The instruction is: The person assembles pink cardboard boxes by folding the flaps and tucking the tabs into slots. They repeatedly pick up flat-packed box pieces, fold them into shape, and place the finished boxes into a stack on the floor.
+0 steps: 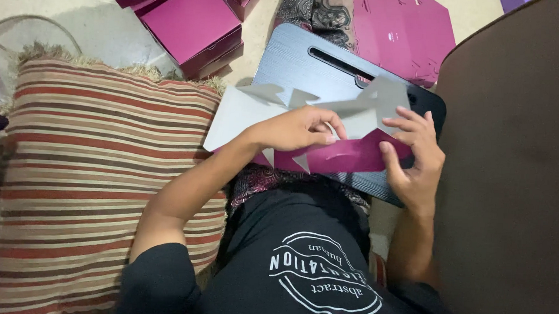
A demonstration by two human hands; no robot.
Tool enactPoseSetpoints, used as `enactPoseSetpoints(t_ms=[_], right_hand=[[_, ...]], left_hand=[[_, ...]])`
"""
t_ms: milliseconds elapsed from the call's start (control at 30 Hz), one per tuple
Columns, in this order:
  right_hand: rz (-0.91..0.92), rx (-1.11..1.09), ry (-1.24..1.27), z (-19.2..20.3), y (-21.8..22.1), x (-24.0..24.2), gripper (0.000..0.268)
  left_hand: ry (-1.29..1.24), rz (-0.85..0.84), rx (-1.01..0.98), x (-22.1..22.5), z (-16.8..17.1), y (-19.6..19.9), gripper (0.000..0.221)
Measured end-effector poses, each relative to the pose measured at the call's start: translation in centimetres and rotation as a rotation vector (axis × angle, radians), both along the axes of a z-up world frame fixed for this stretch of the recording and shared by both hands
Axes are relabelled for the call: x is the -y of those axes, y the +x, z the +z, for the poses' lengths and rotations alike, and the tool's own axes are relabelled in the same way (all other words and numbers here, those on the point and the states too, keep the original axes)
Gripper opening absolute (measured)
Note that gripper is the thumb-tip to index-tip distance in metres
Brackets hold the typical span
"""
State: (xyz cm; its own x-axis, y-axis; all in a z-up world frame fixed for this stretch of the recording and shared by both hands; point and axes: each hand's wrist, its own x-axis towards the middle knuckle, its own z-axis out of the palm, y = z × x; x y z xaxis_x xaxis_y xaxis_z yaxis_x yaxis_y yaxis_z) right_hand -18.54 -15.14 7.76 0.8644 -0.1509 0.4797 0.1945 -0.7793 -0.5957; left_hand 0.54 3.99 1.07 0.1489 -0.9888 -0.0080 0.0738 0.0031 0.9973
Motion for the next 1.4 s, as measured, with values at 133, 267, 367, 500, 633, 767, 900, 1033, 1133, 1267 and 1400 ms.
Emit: enactPoseSetpoints(t_ms=[133,267,367,500,633,767,900,1033,1133,1267,1400], right_hand=[[0.026,0.018,-0.045,0.7,1.2,-1.2,0.012],[0.058,-0.018,-0.024,0.9,1.6,-2.3,0.008],[0.114,-0.028,-0.022,0.3,1.7,-3.6,0.010],[0.162,-0.052,0.002,0.0,2.2,-4.7,0.031],[0.199,-0.028,-0.019,-1.1,2.2,-4.1,0.038],[0.124,0.057,0.012,-2.9,1.8,-2.2,0.040],[0.063,0.153,0.019,-3.5,2.0,-1.4,0.042],[-0.001,0.175,-0.026,-3.3,1.9,-1.6,0.039],[0.015,0.153,-0.016,-3.3,2.1,-2.7,0.035],[0.023,0.187,0.001,-3.3,2.7,-4.0,0.028],[-0.028,0.259,-0.016,-4.0,2.5,-2.5,0.027]], left_hand=[[0.012,-0.074,-0.050,-0.4,0.1,-0.6,0.025],[0.022,0.014,0.009,-1.0,1.6,-1.3,0.030],[0.018,0.102,0.107,-1.6,3.7,-1.5,0.032],[0.036,0.123,0.139,-1.3,2.1,-1.2,0.029],[0.024,0.062,0.004,-0.9,1.4,-1.1,0.020],[0.068,-0.139,0.093,-1.7,2.6,-0.5,0.059],[0.106,-0.120,0.288,-1.8,3.0,-0.9,0.049],[0.111,0.063,0.159,-0.1,0.1,-0.8,0.049],[0.059,0.144,0.105,-0.5,0.9,-1.0,0.054],[0.011,0.171,0.062,-0.6,1.3,-1.0,0.058],[0.019,0.151,-0.117,-0.5,1.1,-1.6,0.051]])
